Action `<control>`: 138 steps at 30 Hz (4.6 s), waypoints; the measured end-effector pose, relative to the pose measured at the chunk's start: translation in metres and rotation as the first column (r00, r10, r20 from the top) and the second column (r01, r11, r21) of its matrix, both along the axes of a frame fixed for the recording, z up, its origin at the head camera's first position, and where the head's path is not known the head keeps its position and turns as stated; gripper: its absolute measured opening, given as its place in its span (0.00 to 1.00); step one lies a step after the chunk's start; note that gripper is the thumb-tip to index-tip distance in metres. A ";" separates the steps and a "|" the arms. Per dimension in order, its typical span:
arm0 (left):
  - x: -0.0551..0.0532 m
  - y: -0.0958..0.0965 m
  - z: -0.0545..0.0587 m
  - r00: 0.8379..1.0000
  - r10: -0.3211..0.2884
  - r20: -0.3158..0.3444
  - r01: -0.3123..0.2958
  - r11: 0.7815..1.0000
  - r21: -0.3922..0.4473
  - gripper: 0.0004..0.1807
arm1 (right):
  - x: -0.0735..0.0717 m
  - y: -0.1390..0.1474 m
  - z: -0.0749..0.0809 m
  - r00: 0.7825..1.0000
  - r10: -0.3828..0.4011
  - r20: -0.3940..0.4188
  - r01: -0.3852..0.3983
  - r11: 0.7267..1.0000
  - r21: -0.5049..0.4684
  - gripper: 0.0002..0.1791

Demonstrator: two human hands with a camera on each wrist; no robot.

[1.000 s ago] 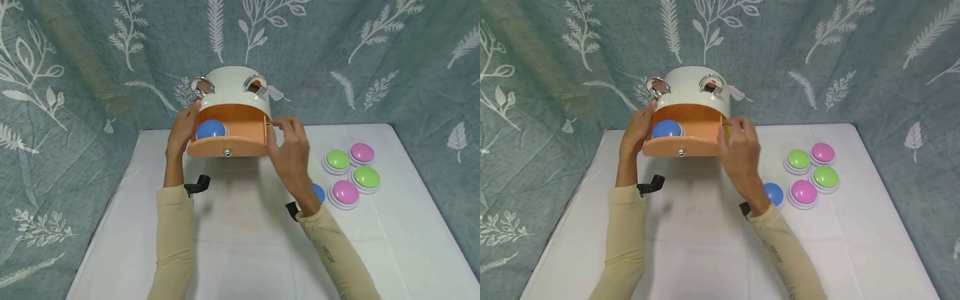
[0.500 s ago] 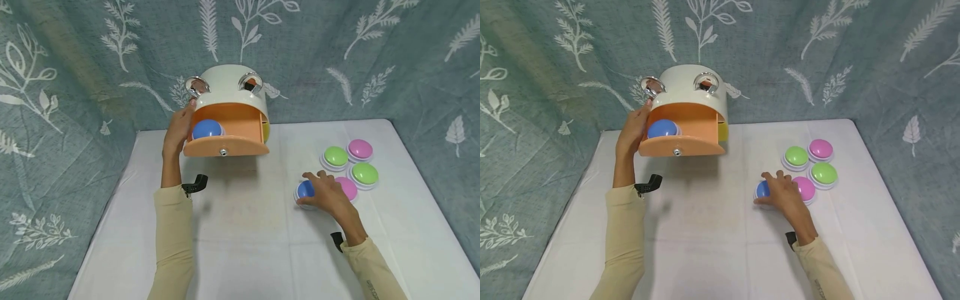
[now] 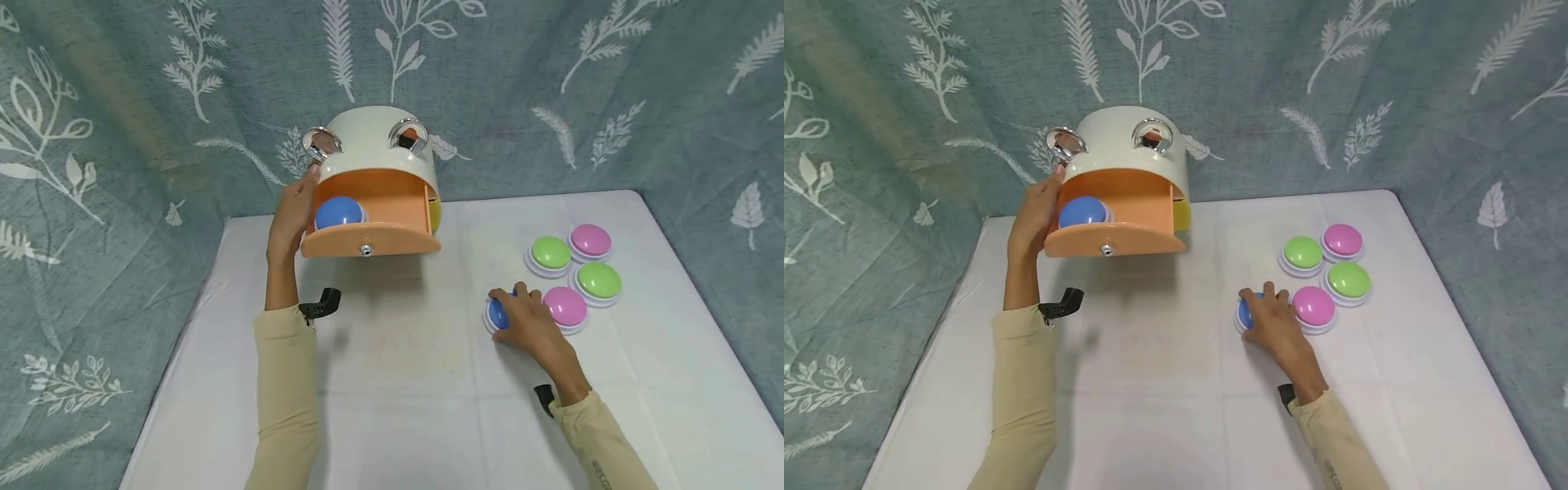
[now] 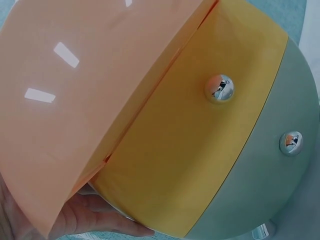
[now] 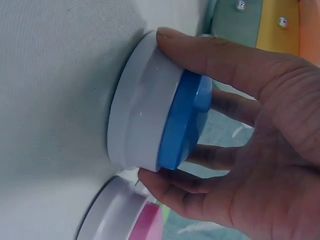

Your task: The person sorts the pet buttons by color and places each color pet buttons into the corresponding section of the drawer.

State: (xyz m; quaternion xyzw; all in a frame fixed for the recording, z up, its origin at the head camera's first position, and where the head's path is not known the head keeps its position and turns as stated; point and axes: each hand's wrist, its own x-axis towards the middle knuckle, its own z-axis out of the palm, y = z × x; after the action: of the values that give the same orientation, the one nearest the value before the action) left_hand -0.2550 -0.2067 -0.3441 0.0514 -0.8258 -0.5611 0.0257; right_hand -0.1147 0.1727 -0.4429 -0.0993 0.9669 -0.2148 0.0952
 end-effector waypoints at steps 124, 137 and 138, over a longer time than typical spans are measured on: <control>0.000 -0.016 0.007 0.986 -0.101 0.133 0.095 0.994 0.049 0.37 | -0.102 -0.182 0.104 0.816 -0.051 -0.576 -0.127 0.956 -0.264 0.07; -0.001 -0.010 0.007 0.994 -0.053 0.090 0.052 0.998 0.023 0.38 | -0.112 -0.181 0.101 0.826 -0.087 -0.557 -0.117 0.940 -0.320 0.08; -0.002 -0.009 0.007 0.994 -0.054 0.090 0.052 0.998 0.022 0.38 | -0.112 -0.181 0.100 0.826 -0.089 -0.557 -0.118 0.938 -0.325 0.09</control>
State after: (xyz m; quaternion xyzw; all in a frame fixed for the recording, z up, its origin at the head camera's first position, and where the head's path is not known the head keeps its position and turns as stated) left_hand -0.2567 -0.2161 -0.3368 0.0551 -0.8216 -0.5668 -0.0272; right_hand -0.2267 -0.0085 -0.3426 -0.1810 0.8977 -0.3412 -0.2117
